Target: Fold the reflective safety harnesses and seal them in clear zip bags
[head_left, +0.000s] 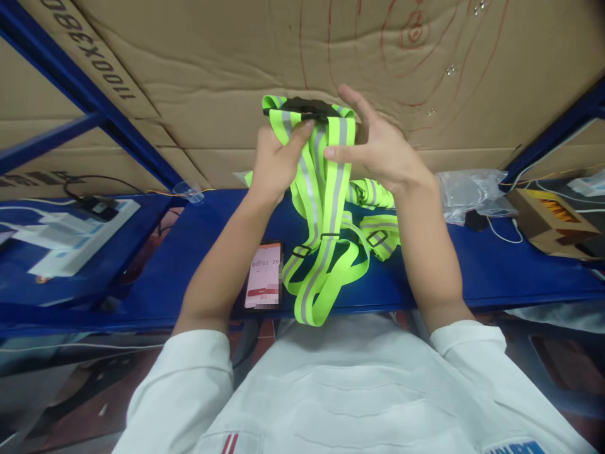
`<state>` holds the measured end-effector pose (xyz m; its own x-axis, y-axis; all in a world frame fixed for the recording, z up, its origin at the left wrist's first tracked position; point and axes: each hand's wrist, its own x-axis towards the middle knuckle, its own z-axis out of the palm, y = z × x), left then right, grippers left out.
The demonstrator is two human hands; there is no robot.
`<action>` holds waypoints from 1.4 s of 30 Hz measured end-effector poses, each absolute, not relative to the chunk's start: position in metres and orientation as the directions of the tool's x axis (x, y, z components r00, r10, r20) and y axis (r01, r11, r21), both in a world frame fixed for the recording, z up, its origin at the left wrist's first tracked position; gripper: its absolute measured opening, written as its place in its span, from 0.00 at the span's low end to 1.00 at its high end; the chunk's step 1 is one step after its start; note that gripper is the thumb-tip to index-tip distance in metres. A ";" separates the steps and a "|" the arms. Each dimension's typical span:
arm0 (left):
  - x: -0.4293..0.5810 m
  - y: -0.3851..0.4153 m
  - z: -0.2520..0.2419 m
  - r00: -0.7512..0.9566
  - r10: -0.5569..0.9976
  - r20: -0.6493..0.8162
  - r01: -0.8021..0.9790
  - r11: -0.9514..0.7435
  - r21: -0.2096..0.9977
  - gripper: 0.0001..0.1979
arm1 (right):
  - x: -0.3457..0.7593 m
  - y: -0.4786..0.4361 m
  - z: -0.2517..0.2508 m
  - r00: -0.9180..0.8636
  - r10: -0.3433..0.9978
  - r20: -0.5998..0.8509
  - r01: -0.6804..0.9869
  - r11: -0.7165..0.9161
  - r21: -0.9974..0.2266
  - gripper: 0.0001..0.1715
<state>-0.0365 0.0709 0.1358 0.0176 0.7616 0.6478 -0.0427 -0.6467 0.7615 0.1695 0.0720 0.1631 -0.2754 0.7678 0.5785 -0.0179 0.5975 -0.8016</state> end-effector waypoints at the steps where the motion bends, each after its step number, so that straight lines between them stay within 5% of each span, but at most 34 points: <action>1: -0.037 0.067 0.137 0.033 0.772 0.635 -0.043 -0.634 0.772 0.26 | 0.167 0.076 0.160 -0.263 0.785 0.562 -0.078 0.563 -0.823 0.51; 6: -0.042 0.061 0.140 0.206 0.797 0.567 -0.039 -0.573 0.819 0.22 | 0.160 0.086 0.154 -0.269 0.808 0.525 -0.301 0.447 -0.842 0.42; 12: -0.039 0.065 0.137 0.129 0.791 0.598 -0.014 -0.601 0.799 0.24 | 0.161 0.074 0.158 -0.282 0.797 0.534 -0.174 0.505 -0.845 0.38; 16: -0.039 0.059 0.137 0.224 0.794 0.565 -0.084 -0.562 0.823 0.24 | 0.160 0.072 0.160 -0.292 0.788 0.543 -0.113 0.535 -0.837 0.32; 24: -0.033 0.060 0.128 0.317 0.821 0.475 -0.283 -0.396 0.873 0.28 | 0.152 0.065 0.164 -0.217 0.700 0.681 0.138 0.712 -0.688 0.21; 30: -0.036 0.054 0.133 0.351 0.860 0.369 -0.221 -0.307 0.926 0.27 | 0.182 0.048 0.181 -0.520 0.489 0.700 0.206 0.868 -0.452 0.20; 33: -0.038 0.050 0.136 0.379 0.859 0.346 -0.199 -0.289 0.936 0.30 | 0.183 0.040 0.184 -0.492 0.559 0.667 0.290 0.828 -0.480 0.10; 37: -0.037 0.050 0.136 0.334 0.855 0.396 -0.223 -0.337 0.915 0.30 | 0.165 0.040 0.180 -0.264 0.589 0.764 0.350 0.796 -0.493 0.27; 42: -0.039 0.052 0.134 0.462 0.818 0.343 -0.082 -0.346 0.935 0.29 | 0.156 0.056 0.173 -0.148 0.775 0.614 0.121 0.631 -0.767 0.29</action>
